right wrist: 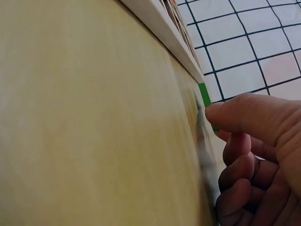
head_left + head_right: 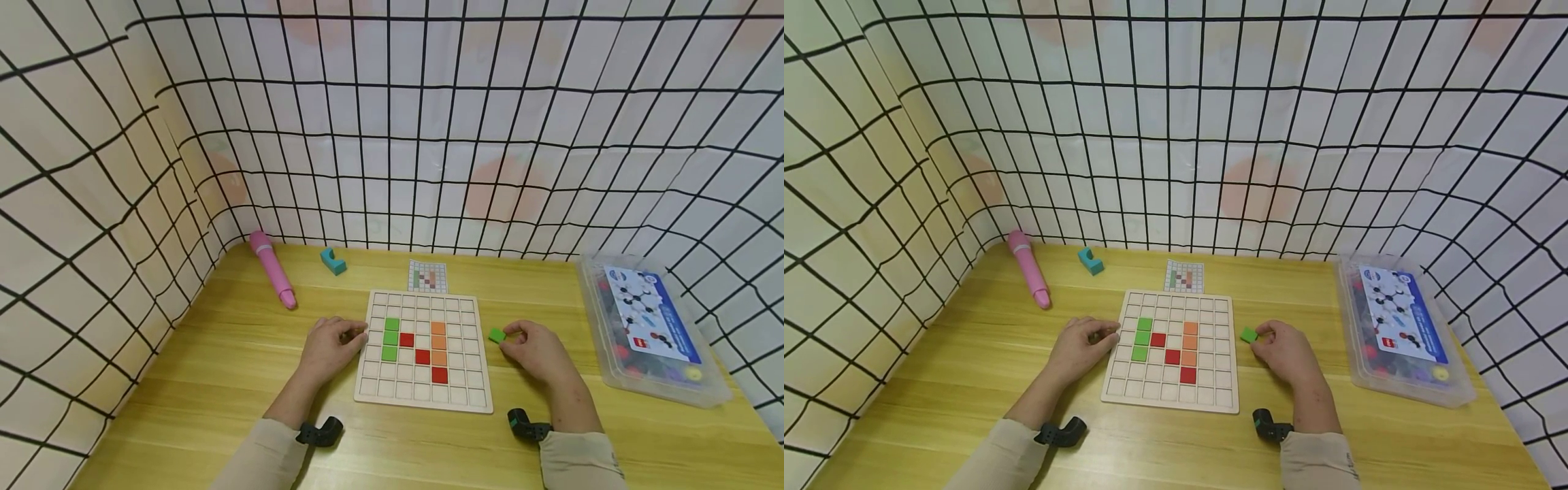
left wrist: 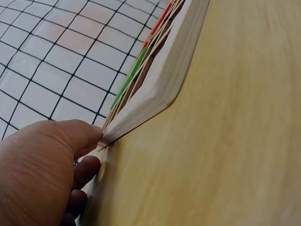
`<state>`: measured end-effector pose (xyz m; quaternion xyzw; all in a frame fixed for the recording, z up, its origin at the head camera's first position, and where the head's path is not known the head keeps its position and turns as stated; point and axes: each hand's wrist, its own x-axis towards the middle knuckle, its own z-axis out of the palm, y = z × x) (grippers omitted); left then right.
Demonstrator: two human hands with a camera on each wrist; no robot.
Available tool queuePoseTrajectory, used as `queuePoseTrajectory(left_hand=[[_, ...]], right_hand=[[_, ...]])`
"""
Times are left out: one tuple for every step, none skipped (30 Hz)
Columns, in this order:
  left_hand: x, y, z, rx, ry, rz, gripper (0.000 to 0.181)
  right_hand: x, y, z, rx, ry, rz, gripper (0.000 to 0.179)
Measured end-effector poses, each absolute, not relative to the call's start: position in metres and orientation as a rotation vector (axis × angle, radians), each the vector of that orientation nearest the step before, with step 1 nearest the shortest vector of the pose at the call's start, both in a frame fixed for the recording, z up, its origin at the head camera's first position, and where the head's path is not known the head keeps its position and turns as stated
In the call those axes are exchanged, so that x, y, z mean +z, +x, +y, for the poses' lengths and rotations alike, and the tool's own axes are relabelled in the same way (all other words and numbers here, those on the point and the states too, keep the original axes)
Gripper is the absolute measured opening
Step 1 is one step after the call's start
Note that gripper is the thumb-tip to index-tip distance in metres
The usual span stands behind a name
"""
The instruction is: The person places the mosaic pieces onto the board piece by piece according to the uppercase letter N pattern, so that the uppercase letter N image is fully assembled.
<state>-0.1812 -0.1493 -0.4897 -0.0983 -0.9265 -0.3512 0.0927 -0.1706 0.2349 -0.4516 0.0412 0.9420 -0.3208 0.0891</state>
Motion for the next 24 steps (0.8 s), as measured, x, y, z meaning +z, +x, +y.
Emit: queuePoseTrajectory(left_hand=[[-0.49,-0.181,-0.149,-1.039,-0.293,-2.751,0.02],[-0.49,-0.181,-0.149,-1.035,-0.294,-2.751,0.02],[-0.49,-0.181,-0.149,-1.034,-0.293,-2.752,0.021],[-0.49,-0.181,-0.149,-1.033,-0.292,-2.752,0.021],[-0.49,-0.181,-0.149,-1.034,-0.292,-2.753,0.021],[-0.49,-0.181,-0.149,-1.037,-0.292,-2.752,0.021],[-0.49,-0.181,-0.149,-1.039,-0.294,-2.753,0.021],[-0.49,-0.181,-0.149,-1.042,-0.292,-2.754,0.021],[-0.49,-0.181,-0.149,-1.044,-0.293,-2.755,0.021],[-0.489,-0.181,-0.149,-1.047,-0.294,-2.756,0.021],[-0.489,-0.181,-0.149,-1.049,-0.295,-2.757,0.021],[-0.489,-0.181,-0.149,-1.049,-0.294,-2.759,0.021],[-0.49,-0.181,-0.149,-1.049,-0.293,-2.761,0.021],[-0.49,-0.181,-0.15,-1.049,-0.291,-2.763,0.021],[-0.49,-0.181,-0.15,-1.049,-0.29,-2.764,0.021],[-0.49,-0.181,-0.15,-1.049,-0.289,-2.765,0.021],[-0.49,-0.181,-0.15,-1.048,-0.288,-2.766,0.022],[-0.49,-0.181,-0.15,-1.048,-0.286,-2.766,0.022],[-0.49,-0.181,-0.15,-1.051,-0.285,-2.767,0.022],[-0.49,-0.181,-0.15,-1.052,-0.285,-2.767,0.022],[-0.49,-0.181,-0.15,-1.054,-0.285,-2.768,0.022],[-0.489,-0.181,-0.15,-1.055,-0.284,-2.767,0.022],[-0.489,-0.181,-0.15,-1.06,-0.284,-2.768,0.022],[-0.489,-0.18,-0.15,-1.062,-0.282,-2.768,0.022]], right_hand=[[-0.451,-0.17,0.235,-0.96,0.125,2.8,0.038],[-0.45,-0.17,0.235,-0.963,0.127,2.797,0.039],[-0.448,-0.17,0.234,-0.973,0.129,2.793,0.039],[-0.447,-0.169,0.234,-0.979,0.128,2.794,0.04],[-0.445,-0.169,0.233,-0.987,0.126,2.794,0.04],[-0.443,-0.168,0.231,-0.992,0.117,2.797,0.04],[-0.44,-0.168,0.23,-1.003,0.108,2.794,0.041],[-0.438,-0.168,0.228,-1.005,0.097,2.797,0.041],[-0.436,-0.167,0.225,-1.012,0.088,2.799,0.041],[-0.433,-0.167,0.223,-1.011,0.079,2.802,0.041],[-0.431,-0.167,0.22,-1.017,0.074,2.798,0.04],[-0.429,-0.166,0.217,-1.022,0.071,2.796,0.04],[-0.426,-0.166,0.215,-1.032,0.068,2.791,0.039],[-0.424,-0.165,0.212,-1.039,0.064,2.789,0.039],[-0.422,-0.165,0.209,-1.05,0.059,2.785,0.038],[-0.419,-0.164,0.206,-1.059,0.051,2.781,0.037],[-0.418,-0.163,0.203,-1.073,0.038,2.775,0.037],[-0.416,-0.163,0.2,-1.086,0.028,2.769,0.036],[-0.415,-0.162,0.197,-1.101,0.016,2.758,0.036],[-0.414,-0.161,0.194,-1.113,0.005,2.749,0.035],[-0.412,-0.16,0.191,-1.125,-0.011,2.741,0.034],[-0.412,-0.159,0.188,-1.135,-0.024,2.731,0.034],[-0.411,-0.158,0.185,-1.142,-0.039,2.724,0.033],[-0.41,-0.158,0.181,-1.148,-0.049,2.718,0.031]])
